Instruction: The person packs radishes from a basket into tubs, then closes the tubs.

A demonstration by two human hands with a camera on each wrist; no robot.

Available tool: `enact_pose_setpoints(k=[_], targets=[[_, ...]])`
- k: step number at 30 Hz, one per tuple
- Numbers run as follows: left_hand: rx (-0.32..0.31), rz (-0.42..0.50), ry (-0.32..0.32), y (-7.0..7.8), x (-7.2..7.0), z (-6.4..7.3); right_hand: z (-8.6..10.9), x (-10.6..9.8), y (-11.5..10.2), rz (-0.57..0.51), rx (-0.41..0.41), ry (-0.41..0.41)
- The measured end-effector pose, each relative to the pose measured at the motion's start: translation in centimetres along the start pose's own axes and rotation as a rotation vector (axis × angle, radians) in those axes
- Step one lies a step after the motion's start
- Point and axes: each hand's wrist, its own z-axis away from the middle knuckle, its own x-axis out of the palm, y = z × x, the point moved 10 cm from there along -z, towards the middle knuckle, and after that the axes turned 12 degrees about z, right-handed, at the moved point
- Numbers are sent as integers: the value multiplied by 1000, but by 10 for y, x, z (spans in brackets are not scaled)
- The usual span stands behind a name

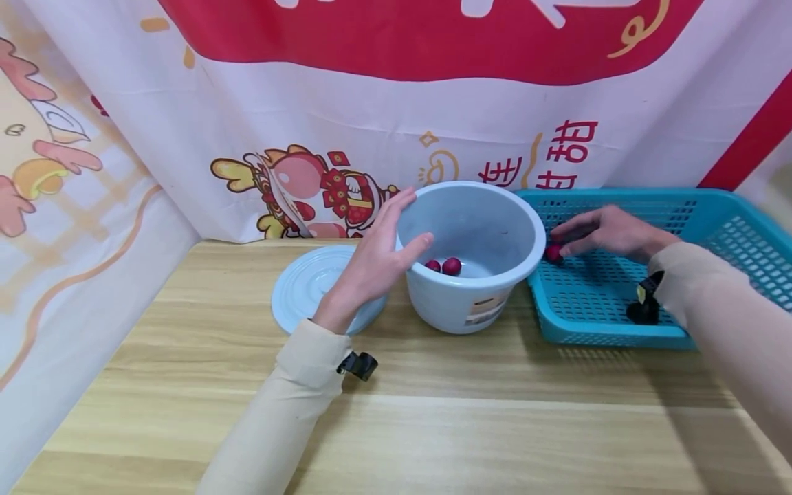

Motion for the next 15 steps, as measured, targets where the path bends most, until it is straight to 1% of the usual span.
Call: enact_pose_setpoints(k=[4,9,15], targets=[[-7,0,1,0,1,-1,0,2,-1,42,-14,-1],[-10,-4,5,0,1,0,-2,6,-3,60,-28,-13],[-10,0,9,0,1,0,-6,6,-2,88,-33,1]])
